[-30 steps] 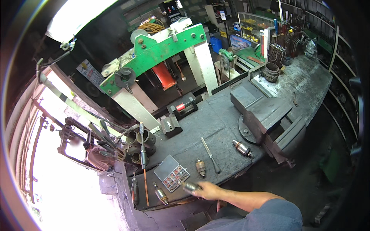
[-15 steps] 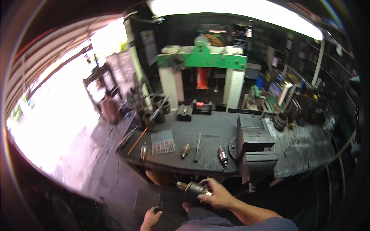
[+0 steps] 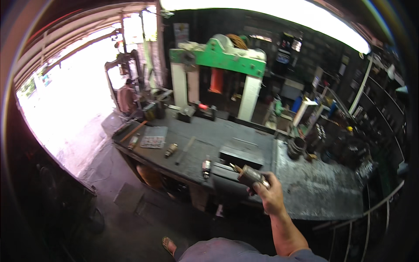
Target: The person assembles small mechanical components on a workbench, using a rotary tool to modify a brass fitting and a hammer to tap a cylindrical part secured in a bench vise. The person handles multiple small parts and tools throughout the process.
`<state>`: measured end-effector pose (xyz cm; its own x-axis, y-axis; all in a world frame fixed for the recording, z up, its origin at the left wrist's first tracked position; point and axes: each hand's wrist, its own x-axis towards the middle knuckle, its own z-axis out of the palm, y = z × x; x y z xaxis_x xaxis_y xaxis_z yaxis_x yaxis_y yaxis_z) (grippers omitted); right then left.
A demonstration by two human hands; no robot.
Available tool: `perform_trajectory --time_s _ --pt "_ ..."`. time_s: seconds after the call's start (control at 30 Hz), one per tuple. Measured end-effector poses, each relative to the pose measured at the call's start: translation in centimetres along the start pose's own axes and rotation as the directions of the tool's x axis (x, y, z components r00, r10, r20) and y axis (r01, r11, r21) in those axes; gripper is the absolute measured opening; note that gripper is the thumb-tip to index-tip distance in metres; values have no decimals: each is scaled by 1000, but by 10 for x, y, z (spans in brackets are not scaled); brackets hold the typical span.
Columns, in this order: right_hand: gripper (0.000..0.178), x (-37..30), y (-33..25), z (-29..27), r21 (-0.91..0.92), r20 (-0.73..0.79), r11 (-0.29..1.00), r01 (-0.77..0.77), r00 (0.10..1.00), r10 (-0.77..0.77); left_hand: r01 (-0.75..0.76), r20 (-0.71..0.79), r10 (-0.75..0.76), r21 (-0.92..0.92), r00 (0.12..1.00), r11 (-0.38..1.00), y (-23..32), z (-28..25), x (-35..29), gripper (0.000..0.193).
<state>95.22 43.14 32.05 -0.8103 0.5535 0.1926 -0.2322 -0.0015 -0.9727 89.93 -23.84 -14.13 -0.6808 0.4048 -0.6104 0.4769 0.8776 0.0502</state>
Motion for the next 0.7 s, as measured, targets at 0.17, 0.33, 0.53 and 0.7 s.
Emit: perform_trajectory --time_s 0.17,0.33,0.53,0.7 --pt "44 31 7 -84 -78 -17 993 -93 996 92 190 -55 -323 -710 945 678 149 -61 22 63" --pt "42 52 41 -101 -26 -6 980 -200 980 200 -31 -134 -166 -858 977 514 267 -191 92 48" --pt "44 63 72 -115 -10 -16 958 -286 958 286 346 342 130 -938 931 -8 338 -248 144 65" --pt "43 74 73 -127 89 71 904 -418 908 413 489 356 356 -763 864 -424 394 -221 173 65"
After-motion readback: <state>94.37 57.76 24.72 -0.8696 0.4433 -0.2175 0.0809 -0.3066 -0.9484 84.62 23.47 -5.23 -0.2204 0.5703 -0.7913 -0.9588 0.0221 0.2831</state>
